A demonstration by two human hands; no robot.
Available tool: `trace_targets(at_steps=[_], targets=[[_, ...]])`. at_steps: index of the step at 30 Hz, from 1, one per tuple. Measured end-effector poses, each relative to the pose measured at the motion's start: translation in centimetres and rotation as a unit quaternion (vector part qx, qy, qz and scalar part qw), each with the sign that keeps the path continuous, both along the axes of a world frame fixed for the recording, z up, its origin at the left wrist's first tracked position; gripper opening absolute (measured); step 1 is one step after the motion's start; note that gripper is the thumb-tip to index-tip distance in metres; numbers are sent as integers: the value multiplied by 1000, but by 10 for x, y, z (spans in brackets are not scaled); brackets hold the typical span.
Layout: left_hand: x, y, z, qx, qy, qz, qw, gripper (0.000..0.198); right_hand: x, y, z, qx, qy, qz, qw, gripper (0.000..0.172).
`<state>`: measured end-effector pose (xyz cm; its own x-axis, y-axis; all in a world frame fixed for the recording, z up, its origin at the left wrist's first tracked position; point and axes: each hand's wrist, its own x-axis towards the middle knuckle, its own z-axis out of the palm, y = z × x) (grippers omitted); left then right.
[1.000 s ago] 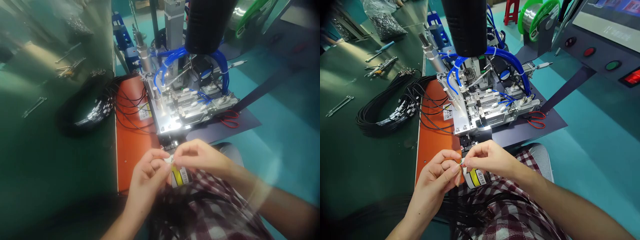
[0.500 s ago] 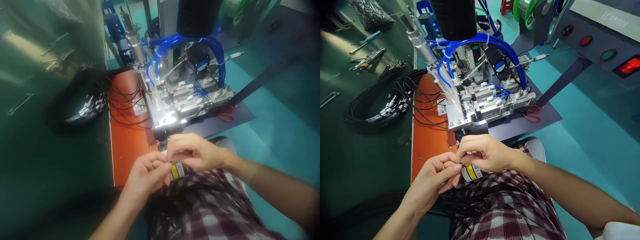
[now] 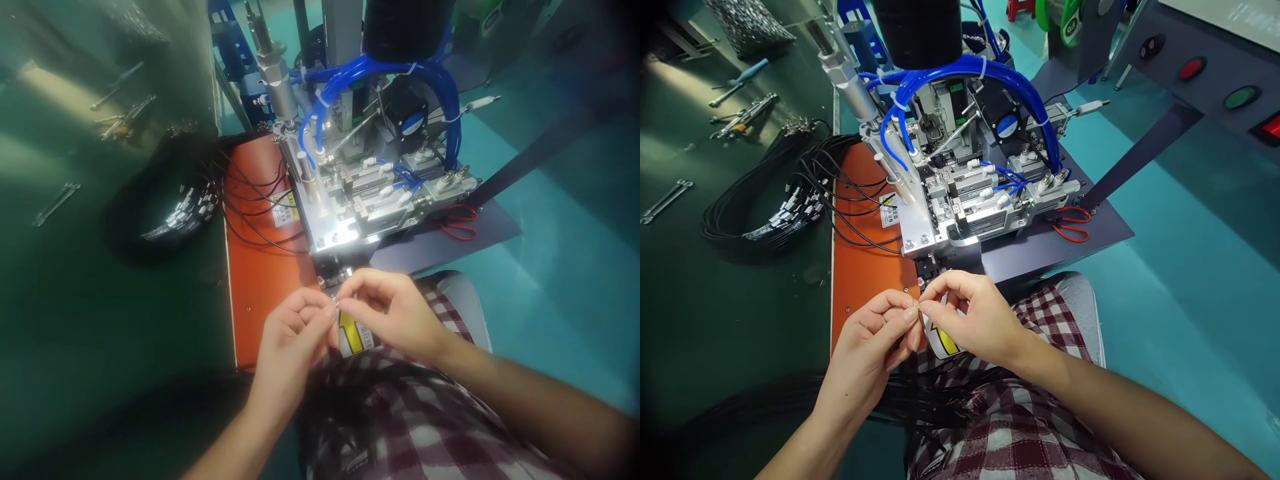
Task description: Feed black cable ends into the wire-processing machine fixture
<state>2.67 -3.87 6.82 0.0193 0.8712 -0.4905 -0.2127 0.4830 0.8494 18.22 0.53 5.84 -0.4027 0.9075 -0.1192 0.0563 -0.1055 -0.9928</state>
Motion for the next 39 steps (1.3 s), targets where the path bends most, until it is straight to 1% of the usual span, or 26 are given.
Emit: trace_targets(at_steps=[4,7,12,17,21,24,30,36,39], targets=[[1,-3,-1,18,10,7,1000,18,-5,0,2,-114,41,-6,993,10],[2,-5,-2,35,5,25,999,17,-6,1,5,-149,71,-17,986,8],[3,-5,-1,41,-9,43,998,16,-8,1,8,-162,94,-20,982,6],[3,-4,-1,31,-2,30,999,19,-7,1,7,-157,96,-25,983,5],[4,-3,0,32,23,12,999,18,-7,-1,4,-147,82,-33,985,8],[4,-3,0,24,29,11,999,18,-7,-2,3,-136,76,-32,987,9],[5,-4,-1,36,38,8,999,18,-6,-2,6,-131,31,-35,990,12],[6,-7,-3,57,32,23,998,18,-9,-1,11,-182,86,-21,979,12],[6,-8,-3,67,18,37,997,17,-12,-5,11,-196,87,-16,977,14]])
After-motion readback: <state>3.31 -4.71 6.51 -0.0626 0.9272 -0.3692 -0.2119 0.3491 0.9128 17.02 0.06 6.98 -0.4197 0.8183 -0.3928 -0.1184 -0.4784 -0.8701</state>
